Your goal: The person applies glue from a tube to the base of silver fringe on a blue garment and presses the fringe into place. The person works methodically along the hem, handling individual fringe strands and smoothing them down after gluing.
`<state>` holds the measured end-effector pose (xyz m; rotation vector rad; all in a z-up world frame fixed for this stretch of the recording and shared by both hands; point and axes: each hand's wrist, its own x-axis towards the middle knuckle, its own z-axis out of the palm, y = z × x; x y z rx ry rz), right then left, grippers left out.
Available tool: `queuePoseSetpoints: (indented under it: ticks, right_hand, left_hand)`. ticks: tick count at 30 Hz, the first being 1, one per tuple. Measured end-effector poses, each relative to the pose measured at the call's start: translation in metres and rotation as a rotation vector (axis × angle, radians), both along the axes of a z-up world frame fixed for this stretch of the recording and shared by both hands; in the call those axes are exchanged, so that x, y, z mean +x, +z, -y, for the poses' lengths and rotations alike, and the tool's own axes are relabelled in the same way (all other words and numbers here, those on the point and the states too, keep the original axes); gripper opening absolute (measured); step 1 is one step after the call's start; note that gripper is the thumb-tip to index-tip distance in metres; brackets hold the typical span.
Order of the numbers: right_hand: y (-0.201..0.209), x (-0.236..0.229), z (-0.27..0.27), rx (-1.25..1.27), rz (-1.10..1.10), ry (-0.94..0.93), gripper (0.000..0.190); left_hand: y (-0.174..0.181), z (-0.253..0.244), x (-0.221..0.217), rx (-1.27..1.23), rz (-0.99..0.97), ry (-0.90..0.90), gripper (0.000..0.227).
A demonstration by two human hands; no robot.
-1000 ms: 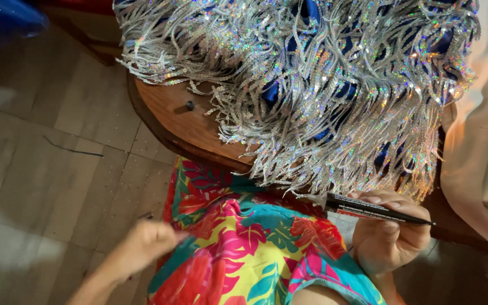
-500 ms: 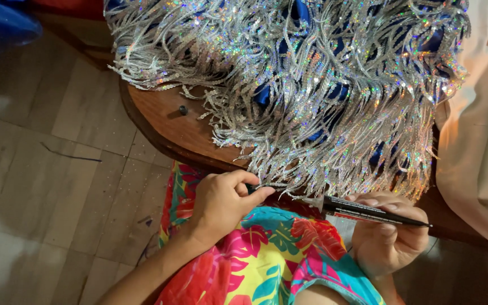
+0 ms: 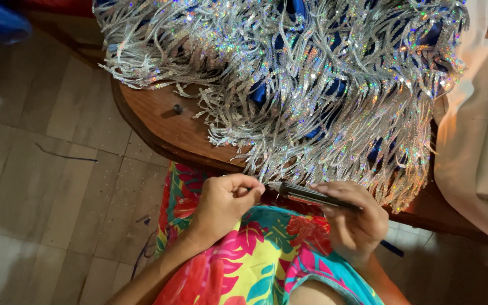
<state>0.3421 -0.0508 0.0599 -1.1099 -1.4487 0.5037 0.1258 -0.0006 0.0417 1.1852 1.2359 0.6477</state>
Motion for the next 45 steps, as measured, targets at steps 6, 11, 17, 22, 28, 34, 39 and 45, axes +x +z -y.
queuePoseSetpoints:
  ticks: [6,11,17,22,28,34,39,45]
  right_hand:
    - [0.002,-0.001,-0.004,-0.057,0.115,0.037,0.011]
    - [0.000,-0.001,-0.005,-0.046,0.126,0.061,0.011]
    - [0.005,-0.005,-0.006,-0.088,0.134,0.052,0.012]
    - [0.005,-0.005,-0.006,-0.074,0.144,0.063,0.012]
    - [0.009,-0.006,-0.004,-0.103,0.153,0.074,0.012]
    - [0.009,-0.004,-0.002,-0.122,0.149,0.086,0.011]
    - [0.011,-0.005,-0.002,-0.082,0.165,0.109,0.013]
    - [0.009,-0.005,-0.003,-0.054,0.127,0.169,0.014]
  left_hand:
    - [0.003,-0.002,0.001,-0.020,0.018,-0.006,0.009]
    - [0.000,-0.001,0.002,-0.006,-0.010,-0.011,0.008]
    - [0.001,-0.001,0.003,-0.036,-0.052,-0.018,0.012]
    - [0.002,-0.001,0.003,-0.050,-0.069,-0.017,0.014]
    - [0.003,0.000,0.002,-0.077,-0.015,-0.024,0.012]
    - [0.017,-0.004,-0.002,-0.201,0.082,-0.019,0.025]
    - [0.017,-0.007,-0.004,-0.126,0.118,-0.030,0.034]
    - [0.013,-0.006,0.000,-0.120,0.073,-0.034,0.029]
